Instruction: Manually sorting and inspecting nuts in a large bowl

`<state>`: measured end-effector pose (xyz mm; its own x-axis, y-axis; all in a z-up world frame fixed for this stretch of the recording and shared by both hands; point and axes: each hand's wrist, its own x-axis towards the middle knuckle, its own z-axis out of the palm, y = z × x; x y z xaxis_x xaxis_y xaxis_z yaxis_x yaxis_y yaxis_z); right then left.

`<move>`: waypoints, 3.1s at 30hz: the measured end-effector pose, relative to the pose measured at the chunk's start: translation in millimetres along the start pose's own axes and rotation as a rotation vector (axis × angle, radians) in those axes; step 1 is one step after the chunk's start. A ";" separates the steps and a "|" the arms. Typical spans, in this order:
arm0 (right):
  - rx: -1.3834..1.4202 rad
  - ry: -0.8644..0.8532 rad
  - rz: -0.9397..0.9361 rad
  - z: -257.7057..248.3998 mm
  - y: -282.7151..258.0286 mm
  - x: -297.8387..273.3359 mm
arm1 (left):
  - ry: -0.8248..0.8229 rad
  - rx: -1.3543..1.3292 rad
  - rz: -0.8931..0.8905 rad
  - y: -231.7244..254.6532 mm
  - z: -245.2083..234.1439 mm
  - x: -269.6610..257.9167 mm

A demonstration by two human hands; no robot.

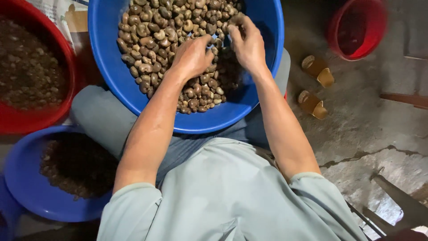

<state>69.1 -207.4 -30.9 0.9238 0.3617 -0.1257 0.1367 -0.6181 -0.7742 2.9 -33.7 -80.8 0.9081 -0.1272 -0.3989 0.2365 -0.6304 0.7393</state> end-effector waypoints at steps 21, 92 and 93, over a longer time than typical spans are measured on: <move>-0.466 -0.093 -0.086 44.5 6.0 26.2 | 0.185 0.093 -0.065 -21.2 1.9 9.5; -0.879 -0.228 -0.070 54.8 94.1 -15.6 | 0.218 -0.793 -0.127 10.4 -25.1 -4.6; -0.909 -0.226 -0.080 57.3 100.6 -14.4 | 0.224 -0.637 -0.121 6.7 -20.5 -2.6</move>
<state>49.0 -234.8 -142.6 0.8210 0.4948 -0.2848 0.5121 -0.8588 -0.0159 9.2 -21.9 -63.6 0.8960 0.1205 -0.4275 0.4354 -0.0482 0.8989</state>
